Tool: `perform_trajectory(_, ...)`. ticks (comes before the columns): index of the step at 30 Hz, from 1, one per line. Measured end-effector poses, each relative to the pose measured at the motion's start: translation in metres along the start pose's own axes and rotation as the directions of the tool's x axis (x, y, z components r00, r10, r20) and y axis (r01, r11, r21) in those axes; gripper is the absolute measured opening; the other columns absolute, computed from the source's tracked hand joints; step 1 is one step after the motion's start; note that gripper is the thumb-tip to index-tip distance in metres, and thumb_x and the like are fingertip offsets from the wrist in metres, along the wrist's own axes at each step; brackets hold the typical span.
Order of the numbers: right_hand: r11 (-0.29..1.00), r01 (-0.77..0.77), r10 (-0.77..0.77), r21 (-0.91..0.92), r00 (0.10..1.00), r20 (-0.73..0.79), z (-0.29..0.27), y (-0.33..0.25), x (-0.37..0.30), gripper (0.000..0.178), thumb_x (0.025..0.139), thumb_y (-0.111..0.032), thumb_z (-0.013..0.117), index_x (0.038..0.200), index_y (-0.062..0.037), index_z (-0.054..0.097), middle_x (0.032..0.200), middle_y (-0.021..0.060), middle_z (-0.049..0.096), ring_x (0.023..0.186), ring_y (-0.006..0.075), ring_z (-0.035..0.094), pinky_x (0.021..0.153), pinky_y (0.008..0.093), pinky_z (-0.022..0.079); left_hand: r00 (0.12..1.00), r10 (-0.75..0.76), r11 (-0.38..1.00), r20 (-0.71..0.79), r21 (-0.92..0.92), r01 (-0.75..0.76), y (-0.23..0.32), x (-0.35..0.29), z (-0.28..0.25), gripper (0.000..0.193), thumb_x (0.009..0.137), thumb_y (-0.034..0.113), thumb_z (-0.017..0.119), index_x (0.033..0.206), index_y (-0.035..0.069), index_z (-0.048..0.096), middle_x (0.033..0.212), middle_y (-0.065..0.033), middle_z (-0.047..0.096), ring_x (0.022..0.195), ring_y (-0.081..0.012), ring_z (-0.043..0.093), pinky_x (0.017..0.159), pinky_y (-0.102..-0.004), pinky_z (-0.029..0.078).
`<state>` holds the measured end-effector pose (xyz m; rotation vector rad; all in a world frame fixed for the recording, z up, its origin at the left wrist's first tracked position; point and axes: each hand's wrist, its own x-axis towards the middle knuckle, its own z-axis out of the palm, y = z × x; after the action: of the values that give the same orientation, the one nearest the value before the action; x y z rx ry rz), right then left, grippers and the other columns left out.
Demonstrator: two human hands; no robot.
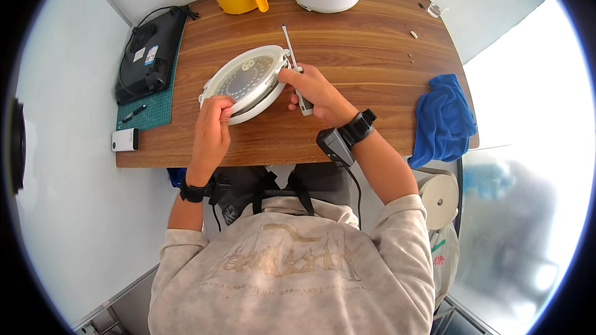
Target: The person disassembles a small black cylindrical object, then uses a screwdriver to pry open a white rice cooker lid, separating the inner and outer parts and removing a central valve component.
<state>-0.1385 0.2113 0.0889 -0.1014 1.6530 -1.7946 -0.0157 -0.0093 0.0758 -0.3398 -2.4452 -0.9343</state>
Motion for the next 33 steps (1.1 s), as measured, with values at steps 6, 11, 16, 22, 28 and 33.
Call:
perform_trajectory(6, 0.999, -0.016, 0.016, -0.04, 1.0, 0.002, -0.006, 0.015, 0.007, 0.028, 0.095, -0.027, 0.064, 0.104, -0.0009, 0.062, 0.091, 0.0037, 0.059, 0.062, 0.0084, 0.051, 0.055, 0.0271, 0.05, 0.999, 0.002, 0.999, -0.036, 0.049, 0.0, -0.004, -0.002, 0.006, 0.008, 0.098, -0.003, 0.058, 0.104, 0.002, 0.055, 0.103, -0.0133, 0.062, 0.098, -0.0349, 0.057, 0.087, -0.0427, 0.047)
perform_trajectory(11, 0.999, 0.029, -0.028, 0.029, 0.999, -0.023, 0.009, 0.009, -0.004, 0.032, 0.095, -0.028, 0.066, 0.11, 0.0001, 0.06, 0.091, 0.0048, 0.06, 0.06, 0.0089, 0.052, 0.051, 0.0274, 0.048, 1.0, -0.013, 0.999, -0.029, 0.04, 0.014, -0.015, -0.008, 0.001, 0.01, 0.096, -0.006, 0.058, 0.103, 0.001, 0.054, 0.107, -0.0148, 0.061, 0.101, -0.0349, 0.057, 0.089, -0.0438, 0.048)
perform_trajectory(16, 1.0, 0.003, -0.003, -0.007, 0.999, -0.033, 0.009, 0.009, -0.011, 0.036, 0.097, -0.032, 0.067, 0.115, -0.001, 0.058, 0.093, 0.0064, 0.06, 0.06, 0.0102, 0.052, 0.052, 0.0271, 0.047, 1.0, 0.007, 0.997, -0.03, 0.071, -0.005, -0.023, -0.016, -0.009, 0.006, 0.105, 0.002, 0.05, 0.105, -0.001, 0.055, 0.107, -0.0161, 0.06, 0.098, -0.0324, 0.06, 0.095, -0.0385, 0.048)
perform_trajectory(22, 0.902, 0.143, -0.205, -0.407, 0.972, -0.112, -0.035, 0.006, -0.02, 0.031, 0.101, -0.03, 0.059, 0.126, -0.0119, 0.063, 0.087, 0.008, 0.066, 0.068, 0.0196, 0.064, 0.06, 0.0327, 0.051, 0.994, -0.047, 0.999, -0.096, 0.011, 0.048, -0.062, -0.033, -0.033, 0.017, 0.109, 0.01, 0.044, 0.104, 0.001, 0.057, 0.105, -0.0138, 0.064, 0.109, -0.0291, 0.063, 0.105, -0.0397, 0.045)
perform_trajectory(28, 0.268, 0.297, -0.599, -0.917, 0.797, 0.083, -0.042, 0.001, -0.05, 0.026, 0.095, -0.023, 0.065, 0.119, -0.0186, 0.074, 0.094, 0.011, 0.071, 0.083, 0.0334, 0.069, 0.072, 0.0425, 0.056, 0.978, -0.138, 0.989, -0.158, -0.078, 0.127, -0.075, -0.039, -0.044, 0.016, 0.103, -0.006, 0.044, 0.099, 0.001, 0.059, 0.1, -0.0123, 0.066, 0.115, -0.0295, 0.066, 0.108, -0.0402, 0.045)
perform_trajectory(33, 0.138, 0.241, -0.573, -0.961, 0.811, 0.121, -0.027, -0.006, -0.07, 0.026, 0.092, -0.02, 0.069, 0.116, -0.0195, 0.076, 0.093, 0.0095, 0.069, 0.082, 0.0311, 0.069, 0.071, 0.0422, 0.056, 0.979, -0.148, 0.986, -0.143, -0.104, 0.134, -0.083, -0.044, -0.044, 0.016, 0.106, 0.004, 0.044, 0.101, 0.001, 0.059, 0.102, -0.011, 0.066, 0.117, -0.0288, 0.064, 0.107, -0.0402, 0.045)
